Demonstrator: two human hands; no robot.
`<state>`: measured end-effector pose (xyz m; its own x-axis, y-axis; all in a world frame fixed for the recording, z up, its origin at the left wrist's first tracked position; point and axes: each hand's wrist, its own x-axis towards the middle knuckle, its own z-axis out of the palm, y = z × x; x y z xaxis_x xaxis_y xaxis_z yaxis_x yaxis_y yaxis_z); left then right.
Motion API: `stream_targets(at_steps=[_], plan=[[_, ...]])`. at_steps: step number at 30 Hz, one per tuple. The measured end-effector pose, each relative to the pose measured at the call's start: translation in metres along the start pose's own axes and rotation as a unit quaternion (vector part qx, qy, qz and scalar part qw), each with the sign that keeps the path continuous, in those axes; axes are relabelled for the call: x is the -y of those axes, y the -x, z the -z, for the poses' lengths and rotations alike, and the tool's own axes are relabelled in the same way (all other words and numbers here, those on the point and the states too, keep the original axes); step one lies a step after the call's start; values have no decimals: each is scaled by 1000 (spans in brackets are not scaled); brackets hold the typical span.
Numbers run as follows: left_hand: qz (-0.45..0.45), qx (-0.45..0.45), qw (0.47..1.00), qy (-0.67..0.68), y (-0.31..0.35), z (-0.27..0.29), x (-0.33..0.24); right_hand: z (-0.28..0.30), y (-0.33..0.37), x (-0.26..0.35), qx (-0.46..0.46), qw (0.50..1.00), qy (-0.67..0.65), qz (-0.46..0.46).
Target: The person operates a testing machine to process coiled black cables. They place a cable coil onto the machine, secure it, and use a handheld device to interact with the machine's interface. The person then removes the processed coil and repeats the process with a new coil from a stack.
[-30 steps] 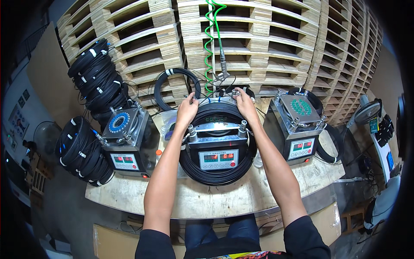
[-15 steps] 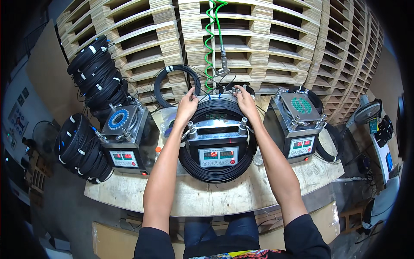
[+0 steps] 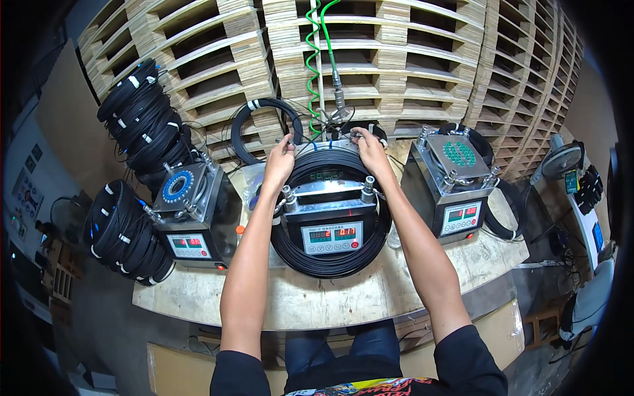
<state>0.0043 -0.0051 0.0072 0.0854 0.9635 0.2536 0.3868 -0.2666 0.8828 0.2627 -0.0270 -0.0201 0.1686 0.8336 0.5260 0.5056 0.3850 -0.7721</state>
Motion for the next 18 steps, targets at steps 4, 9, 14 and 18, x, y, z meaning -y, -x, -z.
stream_targets(at_steps=[4, 9, 14, 18], plan=[[-2, 2, 1000, 28, 1, 2, 4, -2, -1, -3, 0, 1000, -7, 13], [-3, -9, 1000, 3, 1, 1, 4, 0, 3, 6, 1, 1000, -2, 7], [-11, -4, 1000, -24, 2, -3, 1, 4, 4, 3, -1, 999, -5, 38], [-39, -17, 998, -48, -1, -1, 7, 3, 4, 9, 8, 999, -6, 39]])
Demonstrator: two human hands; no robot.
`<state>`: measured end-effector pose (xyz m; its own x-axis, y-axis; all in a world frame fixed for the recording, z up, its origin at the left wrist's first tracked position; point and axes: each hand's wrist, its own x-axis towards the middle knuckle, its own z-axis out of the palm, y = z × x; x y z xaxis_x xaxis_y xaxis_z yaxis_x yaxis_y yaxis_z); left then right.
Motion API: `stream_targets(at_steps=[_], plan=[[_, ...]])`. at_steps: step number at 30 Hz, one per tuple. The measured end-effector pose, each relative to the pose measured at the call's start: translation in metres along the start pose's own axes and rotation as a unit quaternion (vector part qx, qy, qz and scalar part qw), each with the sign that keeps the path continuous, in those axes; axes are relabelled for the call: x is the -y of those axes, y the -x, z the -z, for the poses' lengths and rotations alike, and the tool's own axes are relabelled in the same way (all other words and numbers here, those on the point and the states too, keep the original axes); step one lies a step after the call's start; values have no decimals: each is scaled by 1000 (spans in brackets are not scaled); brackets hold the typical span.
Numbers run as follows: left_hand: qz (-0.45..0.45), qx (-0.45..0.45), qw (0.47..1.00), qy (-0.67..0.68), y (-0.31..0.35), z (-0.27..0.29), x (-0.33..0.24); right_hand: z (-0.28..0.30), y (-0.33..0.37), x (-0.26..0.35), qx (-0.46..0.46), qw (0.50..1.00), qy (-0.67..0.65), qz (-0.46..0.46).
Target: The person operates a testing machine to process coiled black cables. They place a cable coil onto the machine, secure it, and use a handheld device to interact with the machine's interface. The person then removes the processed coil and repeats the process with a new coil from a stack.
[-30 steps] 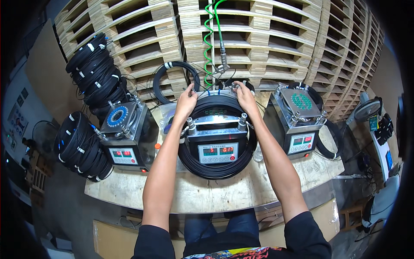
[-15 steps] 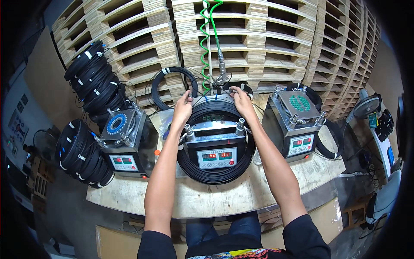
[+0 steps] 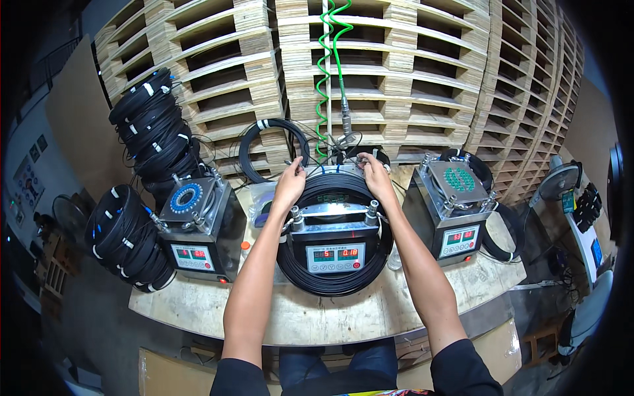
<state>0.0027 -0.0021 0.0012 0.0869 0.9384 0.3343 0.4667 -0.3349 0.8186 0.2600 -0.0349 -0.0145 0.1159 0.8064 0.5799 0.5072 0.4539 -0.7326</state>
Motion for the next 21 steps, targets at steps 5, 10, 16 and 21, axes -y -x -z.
stream_targets(at_steps=[5, 10, 16, 21], plan=[[17, 37, 998, 46, 1, 0, -5, 1, -3, -7, -6, 1000, 19, 3], [5, 25, 999, 45, -2, -1, -1, -2, -5, -5, 13, 999, 30, -34], [-1, 32, 997, -68, -17, -1, 2, -2, -16, -6, 34, 991, 111, -62], [63, -9, 997, -54, -15, -8, 3, -5, -13, 9, -3, 994, 65, -88]])
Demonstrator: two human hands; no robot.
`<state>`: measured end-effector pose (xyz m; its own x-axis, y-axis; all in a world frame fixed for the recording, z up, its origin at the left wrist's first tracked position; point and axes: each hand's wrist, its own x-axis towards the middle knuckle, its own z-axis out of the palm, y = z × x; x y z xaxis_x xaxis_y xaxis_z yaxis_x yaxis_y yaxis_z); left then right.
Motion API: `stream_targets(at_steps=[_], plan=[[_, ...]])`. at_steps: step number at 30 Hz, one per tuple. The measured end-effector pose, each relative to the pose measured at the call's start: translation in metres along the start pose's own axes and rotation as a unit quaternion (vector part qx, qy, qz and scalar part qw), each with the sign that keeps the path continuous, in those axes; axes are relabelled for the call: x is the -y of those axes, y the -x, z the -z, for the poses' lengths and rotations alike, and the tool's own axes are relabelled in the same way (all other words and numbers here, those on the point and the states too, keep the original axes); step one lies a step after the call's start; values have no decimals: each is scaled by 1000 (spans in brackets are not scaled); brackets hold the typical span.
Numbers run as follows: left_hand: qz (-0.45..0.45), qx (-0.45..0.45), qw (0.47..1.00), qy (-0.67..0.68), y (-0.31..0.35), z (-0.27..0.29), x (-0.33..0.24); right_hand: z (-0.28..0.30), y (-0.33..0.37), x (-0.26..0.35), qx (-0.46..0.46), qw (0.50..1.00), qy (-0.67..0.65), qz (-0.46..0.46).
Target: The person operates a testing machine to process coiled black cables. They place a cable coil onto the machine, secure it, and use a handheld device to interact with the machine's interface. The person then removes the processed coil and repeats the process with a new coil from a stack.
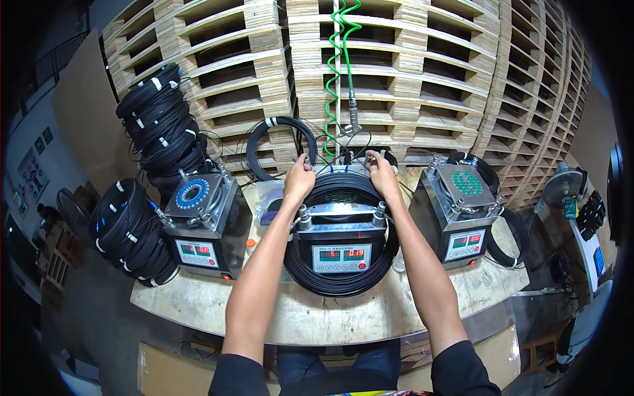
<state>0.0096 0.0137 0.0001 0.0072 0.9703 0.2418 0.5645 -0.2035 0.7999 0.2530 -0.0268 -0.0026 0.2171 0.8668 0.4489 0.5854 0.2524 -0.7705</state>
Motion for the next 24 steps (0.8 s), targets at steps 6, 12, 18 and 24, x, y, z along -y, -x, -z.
stream_targets(at_steps=[6, 12, 18, 24], plan=[[-8, -13, 999, 50, 5, 0, 1, -2, 2, -4, -10, 999, -38, 4], [-21, 0, 998, 62, 10, 4, -4, -6, 0, -5, -27, 999, -28, -22], [-28, 2, 996, 80, 6, 1, 2, -1, -2, -1, 12, 999, -16, -45], [-19, 13, 998, 61, 9, 5, -2, -1, 1, 5, -11, 998, -35, -41]])
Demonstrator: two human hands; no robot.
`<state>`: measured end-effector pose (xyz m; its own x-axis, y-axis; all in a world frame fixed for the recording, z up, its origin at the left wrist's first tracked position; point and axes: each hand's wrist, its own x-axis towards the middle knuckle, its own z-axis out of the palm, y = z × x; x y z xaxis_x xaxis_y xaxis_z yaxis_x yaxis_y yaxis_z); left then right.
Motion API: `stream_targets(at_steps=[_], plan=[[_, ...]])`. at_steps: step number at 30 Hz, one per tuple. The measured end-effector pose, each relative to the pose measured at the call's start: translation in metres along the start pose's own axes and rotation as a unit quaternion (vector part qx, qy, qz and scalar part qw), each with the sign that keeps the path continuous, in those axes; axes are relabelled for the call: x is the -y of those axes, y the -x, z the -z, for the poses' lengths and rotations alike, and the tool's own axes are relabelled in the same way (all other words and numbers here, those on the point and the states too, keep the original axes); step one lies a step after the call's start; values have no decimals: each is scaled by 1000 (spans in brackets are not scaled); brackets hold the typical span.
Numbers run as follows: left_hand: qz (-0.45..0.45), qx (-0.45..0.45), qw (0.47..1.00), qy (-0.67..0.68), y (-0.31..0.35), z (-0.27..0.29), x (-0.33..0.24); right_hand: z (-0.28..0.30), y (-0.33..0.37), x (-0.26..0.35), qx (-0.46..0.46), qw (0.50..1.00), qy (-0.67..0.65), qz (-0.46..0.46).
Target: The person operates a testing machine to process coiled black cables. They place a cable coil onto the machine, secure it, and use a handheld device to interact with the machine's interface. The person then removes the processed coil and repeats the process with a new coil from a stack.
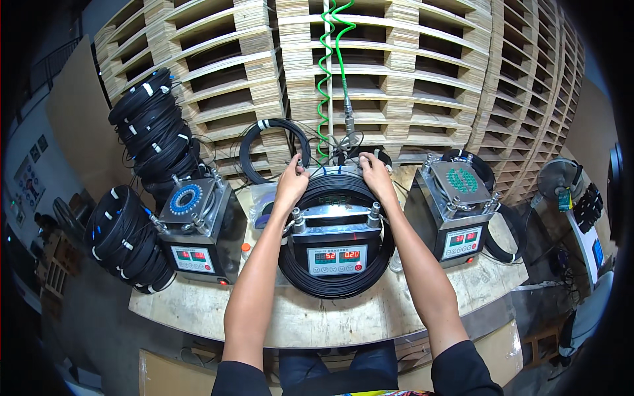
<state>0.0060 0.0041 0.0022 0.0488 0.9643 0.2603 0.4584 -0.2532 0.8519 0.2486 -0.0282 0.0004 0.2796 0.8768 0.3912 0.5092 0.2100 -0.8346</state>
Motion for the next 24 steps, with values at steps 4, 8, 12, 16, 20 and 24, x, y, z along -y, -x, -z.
stream_targets(at_steps=[4, 8, 12, 16, 20, 24], plan=[[-8, 11, 1000, 26, 1, -3, -3, 2, 0, -4, -12, 1000, -4, -1], [-34, 21, 997, 59, -9, -3, 9, 0, -2, -5, -7, 1000, 5, 3], [-29, 12, 999, 42, -6, -7, 9, 1, -2, -9, 5, 1000, 10, 0], [-39, 10, 999, 17, -5, -5, 6, 0, 2, -4, -29, 999, 26, 25], [-29, -1, 1000, 0, 2, -1, 0, 5, 8, 9, 3, 999, 9, 33], [-25, -1, 1000, 3, 7, 3, -6, 6, 11, 14, 7, 1000, -3, 22]])
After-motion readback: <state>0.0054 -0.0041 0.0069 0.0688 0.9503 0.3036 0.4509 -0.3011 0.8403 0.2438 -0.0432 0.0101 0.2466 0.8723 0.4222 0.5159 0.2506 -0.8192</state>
